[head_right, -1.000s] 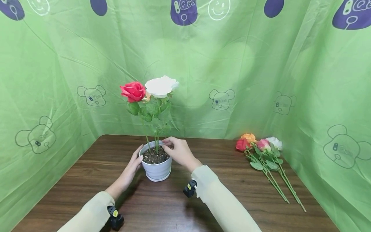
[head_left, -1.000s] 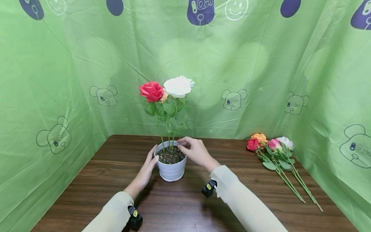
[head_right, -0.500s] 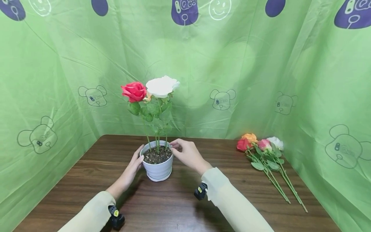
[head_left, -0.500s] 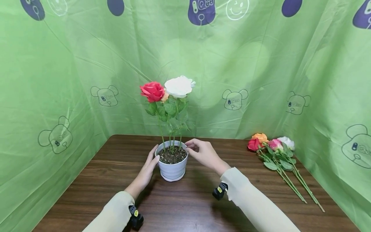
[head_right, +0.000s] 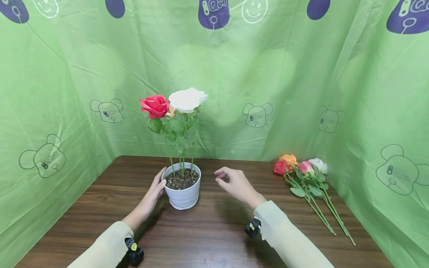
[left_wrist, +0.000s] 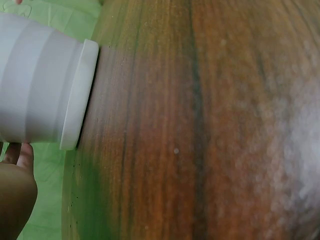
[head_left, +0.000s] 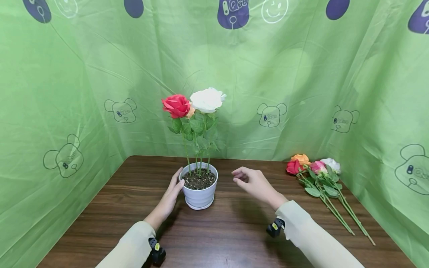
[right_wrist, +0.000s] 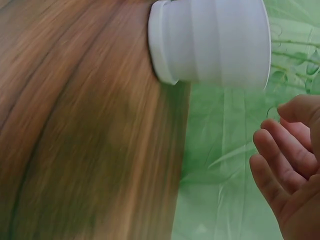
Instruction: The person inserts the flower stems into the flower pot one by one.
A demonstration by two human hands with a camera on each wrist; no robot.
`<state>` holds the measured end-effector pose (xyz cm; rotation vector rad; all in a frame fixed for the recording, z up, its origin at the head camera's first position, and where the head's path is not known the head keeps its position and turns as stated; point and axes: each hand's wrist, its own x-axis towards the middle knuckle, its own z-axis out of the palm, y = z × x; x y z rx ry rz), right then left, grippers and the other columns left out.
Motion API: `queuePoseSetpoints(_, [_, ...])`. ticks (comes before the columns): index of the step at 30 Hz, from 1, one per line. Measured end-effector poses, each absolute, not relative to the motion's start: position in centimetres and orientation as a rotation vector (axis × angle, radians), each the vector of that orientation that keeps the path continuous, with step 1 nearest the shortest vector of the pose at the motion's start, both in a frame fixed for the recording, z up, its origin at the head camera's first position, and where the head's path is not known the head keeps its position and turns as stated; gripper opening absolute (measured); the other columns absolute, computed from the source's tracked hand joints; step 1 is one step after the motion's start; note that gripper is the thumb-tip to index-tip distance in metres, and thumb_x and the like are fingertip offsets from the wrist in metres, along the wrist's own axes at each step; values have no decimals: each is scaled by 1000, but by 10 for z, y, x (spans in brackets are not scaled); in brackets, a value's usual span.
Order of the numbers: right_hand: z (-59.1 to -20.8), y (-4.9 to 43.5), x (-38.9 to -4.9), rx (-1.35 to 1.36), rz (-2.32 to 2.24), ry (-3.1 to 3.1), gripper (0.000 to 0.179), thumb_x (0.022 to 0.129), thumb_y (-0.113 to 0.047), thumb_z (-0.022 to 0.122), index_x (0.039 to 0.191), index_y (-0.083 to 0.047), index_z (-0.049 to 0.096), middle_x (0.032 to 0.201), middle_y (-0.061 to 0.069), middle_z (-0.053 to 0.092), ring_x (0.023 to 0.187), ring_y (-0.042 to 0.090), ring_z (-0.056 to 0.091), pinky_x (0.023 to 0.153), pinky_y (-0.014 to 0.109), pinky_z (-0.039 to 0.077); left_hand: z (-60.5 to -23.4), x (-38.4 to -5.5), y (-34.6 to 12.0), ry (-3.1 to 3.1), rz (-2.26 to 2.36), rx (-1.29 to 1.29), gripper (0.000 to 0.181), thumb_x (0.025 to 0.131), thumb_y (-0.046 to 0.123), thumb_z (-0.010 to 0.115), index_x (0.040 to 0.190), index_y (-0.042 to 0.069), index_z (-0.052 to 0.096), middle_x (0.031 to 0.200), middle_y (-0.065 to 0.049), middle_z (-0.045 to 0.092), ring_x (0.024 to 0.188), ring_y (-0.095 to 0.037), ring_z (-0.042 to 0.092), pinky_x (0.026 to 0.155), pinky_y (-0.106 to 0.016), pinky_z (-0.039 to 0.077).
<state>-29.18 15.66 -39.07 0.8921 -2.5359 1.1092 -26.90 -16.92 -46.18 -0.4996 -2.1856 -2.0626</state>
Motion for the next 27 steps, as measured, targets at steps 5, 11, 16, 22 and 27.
queuePoseSetpoints(5, [-398,175,-292,875,1078,-2565,17,94,-13,70,111,-13,71,94,-6,73,85,9,67,77,36,56,-461,-269,-169,-2190,-2051,-498,57,109,26,36,161,13,14,164,-18,13,148,-34,14,114,-57,18])
queuePoseSetpoints(11, [-407,199,-291,821,1048,-2603,16,94,-13,70,111,-14,71,95,-5,73,84,9,67,75,31,55,-458,-267,-168,-2204,-2034,-493,57,109,26,36,160,13,15,164,-18,14,148,-34,14,114,-56,18])
queuePoseSetpoints(16, [-413,222,-291,760,1022,-2624,15,94,-12,71,109,-13,72,95,-4,74,83,11,67,74,32,55,-458,-267,-168,-2197,-2037,-496,56,109,26,35,160,12,15,164,-18,13,148,-34,14,114,-57,17])
queuePoseSetpoints(22, [-422,251,-288,684,938,-2647,14,93,-11,72,107,-13,72,92,-5,73,81,11,66,72,34,54,-459,-267,-168,-2193,-2038,-512,57,109,25,35,160,10,14,164,-20,13,148,-35,14,114,-58,18])
queuePoseSetpoints(27, [-429,276,-284,635,882,-2660,13,92,-10,72,105,-12,72,89,-7,72,79,10,65,70,33,53,-460,-268,-168,-2190,-2039,-513,58,109,25,36,160,9,14,164,-19,14,148,-35,15,114,-58,18])
